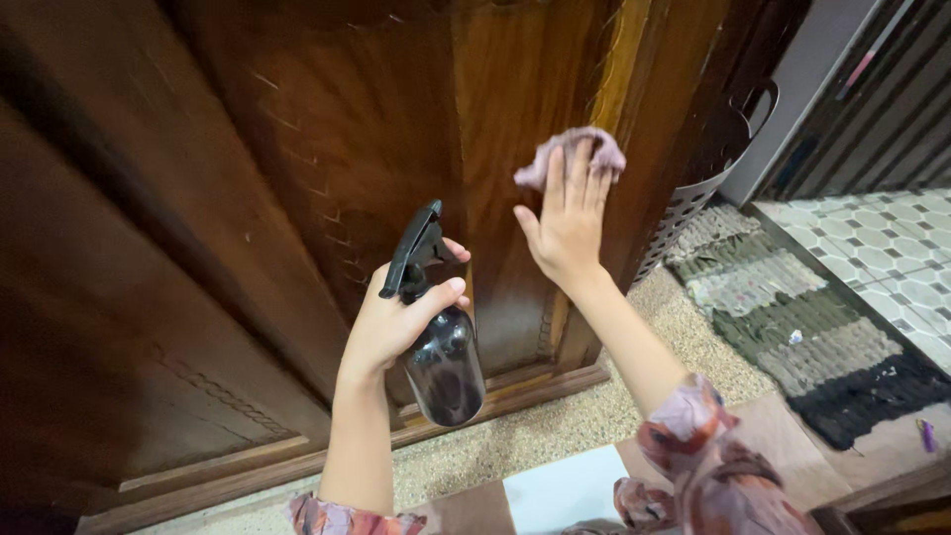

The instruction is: The person sprays a liquid from a bottle onto a wooden door and wipes the surface with a cloth. They clean the lower section of the door, moving the cloth across the wood grain and into the carved details.

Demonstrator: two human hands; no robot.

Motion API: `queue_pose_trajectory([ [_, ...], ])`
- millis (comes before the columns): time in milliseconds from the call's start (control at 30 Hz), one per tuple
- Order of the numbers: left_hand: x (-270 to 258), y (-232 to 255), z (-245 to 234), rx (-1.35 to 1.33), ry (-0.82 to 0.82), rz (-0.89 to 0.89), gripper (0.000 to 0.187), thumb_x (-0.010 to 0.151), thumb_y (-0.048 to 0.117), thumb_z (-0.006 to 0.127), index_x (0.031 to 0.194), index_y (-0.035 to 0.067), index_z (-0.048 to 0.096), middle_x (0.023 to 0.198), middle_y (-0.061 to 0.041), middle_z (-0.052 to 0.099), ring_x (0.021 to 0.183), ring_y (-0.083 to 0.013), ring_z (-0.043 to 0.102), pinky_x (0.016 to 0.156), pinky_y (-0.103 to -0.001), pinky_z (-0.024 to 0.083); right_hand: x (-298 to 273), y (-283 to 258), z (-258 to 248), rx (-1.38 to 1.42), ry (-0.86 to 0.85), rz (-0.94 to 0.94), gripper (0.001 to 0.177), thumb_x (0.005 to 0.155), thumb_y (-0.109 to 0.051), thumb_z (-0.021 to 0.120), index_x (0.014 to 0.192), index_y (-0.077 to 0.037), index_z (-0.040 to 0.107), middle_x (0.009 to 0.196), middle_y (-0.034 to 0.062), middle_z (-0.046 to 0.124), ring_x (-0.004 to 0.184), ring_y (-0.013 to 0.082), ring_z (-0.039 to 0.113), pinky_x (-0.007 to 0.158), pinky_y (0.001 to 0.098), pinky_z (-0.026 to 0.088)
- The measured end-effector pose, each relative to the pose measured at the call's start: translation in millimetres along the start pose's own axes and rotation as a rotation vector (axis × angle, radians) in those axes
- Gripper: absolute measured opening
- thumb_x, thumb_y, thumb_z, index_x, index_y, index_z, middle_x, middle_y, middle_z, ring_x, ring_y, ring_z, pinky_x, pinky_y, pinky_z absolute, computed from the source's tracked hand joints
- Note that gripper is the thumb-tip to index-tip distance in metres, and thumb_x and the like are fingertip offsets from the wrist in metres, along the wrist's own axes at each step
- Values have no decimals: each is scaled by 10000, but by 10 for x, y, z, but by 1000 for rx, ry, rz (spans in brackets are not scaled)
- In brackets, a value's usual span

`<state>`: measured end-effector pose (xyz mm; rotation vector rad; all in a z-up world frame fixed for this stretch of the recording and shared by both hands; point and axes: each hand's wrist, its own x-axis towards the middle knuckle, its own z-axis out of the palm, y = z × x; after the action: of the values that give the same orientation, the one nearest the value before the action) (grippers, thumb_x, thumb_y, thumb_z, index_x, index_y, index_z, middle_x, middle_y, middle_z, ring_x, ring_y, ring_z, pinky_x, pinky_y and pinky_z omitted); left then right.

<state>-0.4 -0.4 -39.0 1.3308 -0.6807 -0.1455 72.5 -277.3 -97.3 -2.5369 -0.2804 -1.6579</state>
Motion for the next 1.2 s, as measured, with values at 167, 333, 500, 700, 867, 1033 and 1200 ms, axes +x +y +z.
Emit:
queue_pose_trajectory([
  [167,33,-134,82,40,20,-35,355,822,101,738,1162,35,661,928,-26,701,773,-137,707,725,-325,591,-15,-78,25,60,42,-107,657,974,-235,648,1531,50,446,1582,333,375,1520,502,238,1258,610,141],
  [333,166,-260,282,115,-15,-35,349,829,125,749,1162,44,683,926,-35,718,782,-128,713,729,-311,589,-833,364,2,-81,-22,-436,429,938,-101,584,1350,-60,694,1203,98,642,1119,299,589,1027,493,441],
  [500,295,-300,522,192,-68,-64,335,827,152,768,1140,59,694,873,-38,726,775,-118,722,735,-294,585,-790,901,-127,-30,192,-316,348,1029,-60,623,1359,-28,728,1299,120,735,885,133,518,723,312,388],
  [700,484,-252,816,218,-123,2,321,841,185,772,1131,64,706,843,-23,736,766,-106,723,734,-288,589,419,958,-658,125,415,-57,466,957,167,498,1408,89,584,1370,196,563,1277,342,542,1128,425,452],
  [867,648,-129,1026,287,-139,-16,337,837,223,760,1136,78,703,811,-34,752,759,-111,744,742,-283,591,328,895,-626,194,378,4,329,880,132,646,1194,42,614,1239,182,532,1227,372,529,1092,465,456],
  [1033,727,-74,1158,303,-173,17,344,838,226,748,1143,75,700,865,-44,757,755,-114,750,731,-285,587,-487,843,-520,148,176,-162,298,874,101,681,1163,29,683,1227,154,590,1170,329,549,1009,434,451],
  [1200,815,-62,1243,242,-197,56,349,842,223,747,1139,50,689,962,-42,746,750,-125,748,714,-290,603,-218,1011,-573,201,305,-107,290,969,138,651,1247,57,650,1296,151,597,1198,316,571,1052,417,478],
])
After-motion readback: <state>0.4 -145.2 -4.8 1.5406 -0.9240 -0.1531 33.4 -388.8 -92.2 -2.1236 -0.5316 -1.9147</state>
